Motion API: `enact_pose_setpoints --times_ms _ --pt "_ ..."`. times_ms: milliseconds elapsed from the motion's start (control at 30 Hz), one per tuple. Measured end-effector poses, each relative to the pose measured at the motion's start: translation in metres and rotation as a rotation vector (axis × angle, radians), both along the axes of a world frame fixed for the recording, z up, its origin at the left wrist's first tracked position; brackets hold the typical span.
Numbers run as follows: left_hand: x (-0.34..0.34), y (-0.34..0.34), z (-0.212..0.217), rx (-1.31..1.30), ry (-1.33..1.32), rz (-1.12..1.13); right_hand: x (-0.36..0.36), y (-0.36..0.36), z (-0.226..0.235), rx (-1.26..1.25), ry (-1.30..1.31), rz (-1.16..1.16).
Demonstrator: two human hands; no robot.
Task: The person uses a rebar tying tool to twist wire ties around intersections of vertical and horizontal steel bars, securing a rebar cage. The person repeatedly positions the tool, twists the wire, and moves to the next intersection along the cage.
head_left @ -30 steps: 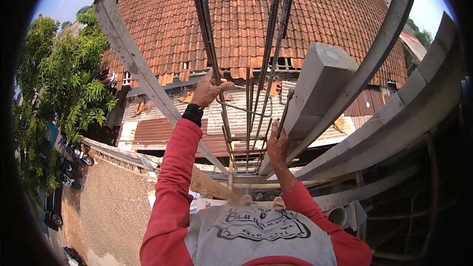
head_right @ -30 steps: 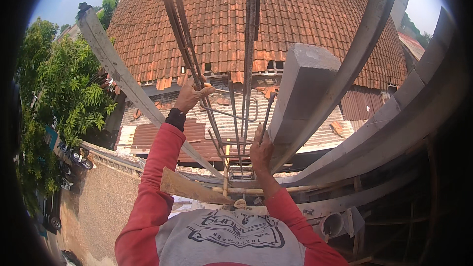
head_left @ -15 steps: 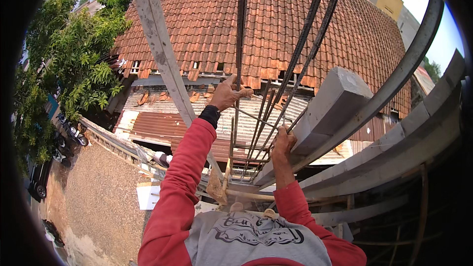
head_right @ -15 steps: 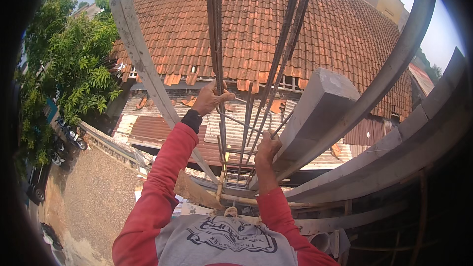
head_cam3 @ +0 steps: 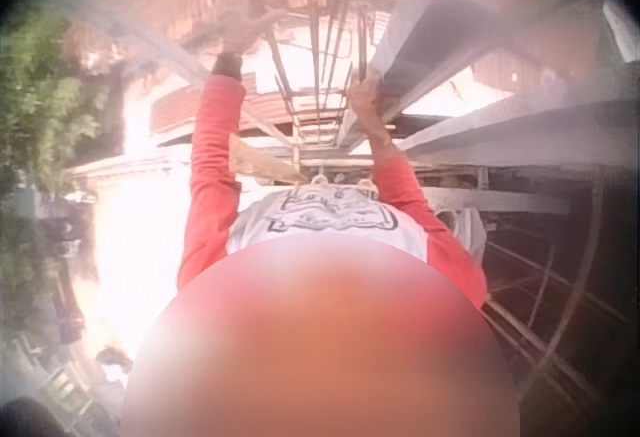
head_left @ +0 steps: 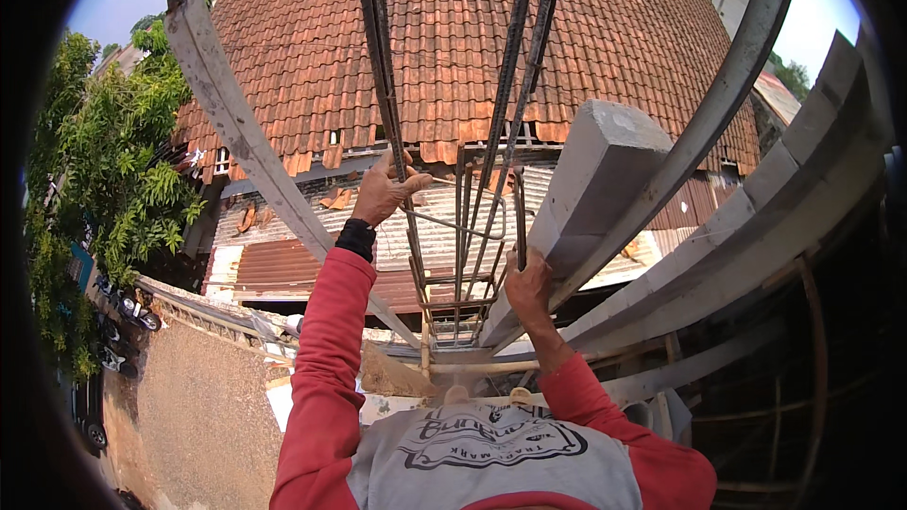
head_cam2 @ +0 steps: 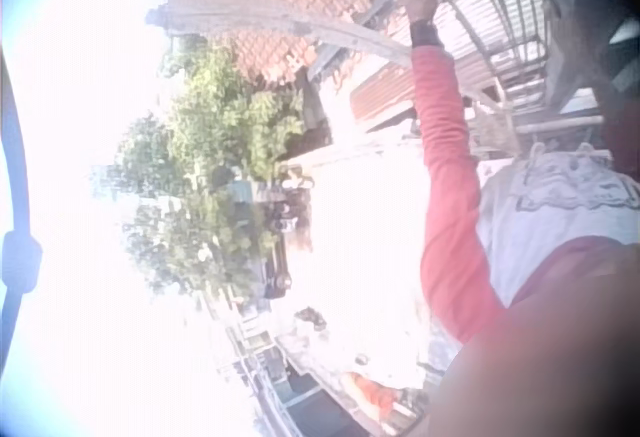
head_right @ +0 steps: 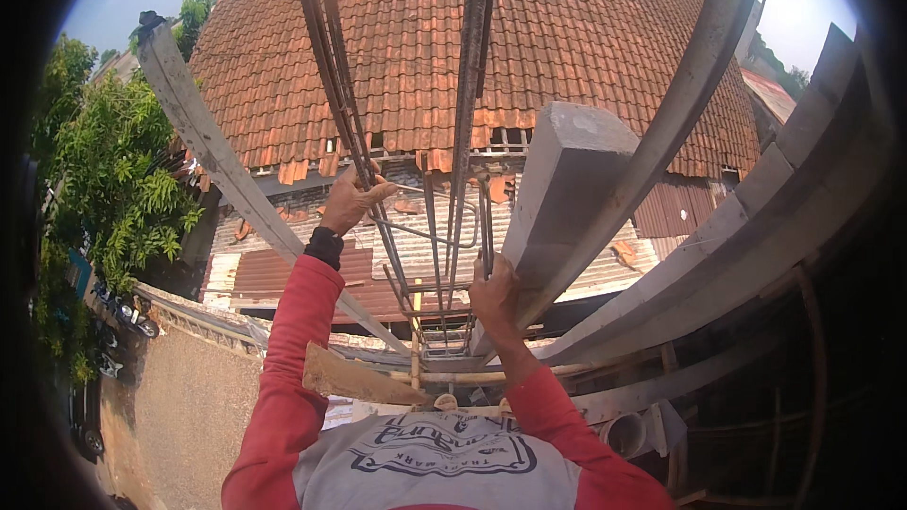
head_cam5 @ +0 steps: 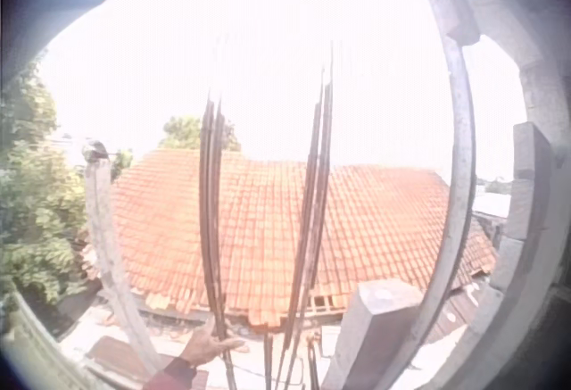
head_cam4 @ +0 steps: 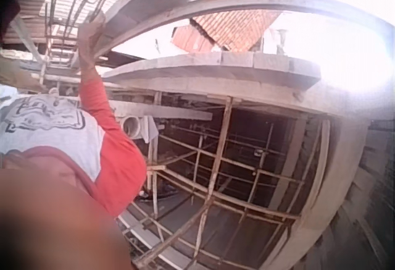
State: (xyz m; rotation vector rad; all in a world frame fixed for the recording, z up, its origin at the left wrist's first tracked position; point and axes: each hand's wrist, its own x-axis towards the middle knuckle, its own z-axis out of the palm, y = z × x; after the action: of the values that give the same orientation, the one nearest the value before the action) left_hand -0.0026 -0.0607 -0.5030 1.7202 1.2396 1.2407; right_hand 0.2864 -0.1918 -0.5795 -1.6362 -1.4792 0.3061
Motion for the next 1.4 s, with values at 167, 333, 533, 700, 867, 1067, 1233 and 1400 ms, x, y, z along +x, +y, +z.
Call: enact_pose_setpoints --times_ms 167,333,533,700,867,1067,1233,1400 --pt "0.001 0.004 -0.002 0.035 0.017 0.008 0.036 -0.075 0.077 0.045 0.34 0.27" --pt "0.0 0.004 -0.003 0.036 -0.029 -0.034 0.098 -0.088 0.209 0.343 0.132 0.443" --pt "-0.001 0.005 -0.002 0.055 -0.006 -0.024 0.101 -0.054 0.295 0.233 -0.797 -0.067" --pt "-0.004 0.005 -0.006 0.067 0.025 0.001 0.088 -0.025 0.3 -0.04 -1.017 -0.148" --pt "-0.009 0.01 -0.012 0.041 0.117 0.054 0.078 -0.028 0.294 -0.03 -1.204 -0.205" --pt "-0.01 0.022 -0.024 0.05 0.16 0.071 0.047 -0.08 0.265 0.485 -0.781 0.16" --pt "-0.008 0.026 -0.035 0.154 0.112 0.1 0.003 -0.027 0.125 0.187 -0.019 0.293" --pt "-0.01 0.024 -0.03 0.063 0.107 0.082 -0.016 0.066 0.01 -0.213 0.452 0.087"
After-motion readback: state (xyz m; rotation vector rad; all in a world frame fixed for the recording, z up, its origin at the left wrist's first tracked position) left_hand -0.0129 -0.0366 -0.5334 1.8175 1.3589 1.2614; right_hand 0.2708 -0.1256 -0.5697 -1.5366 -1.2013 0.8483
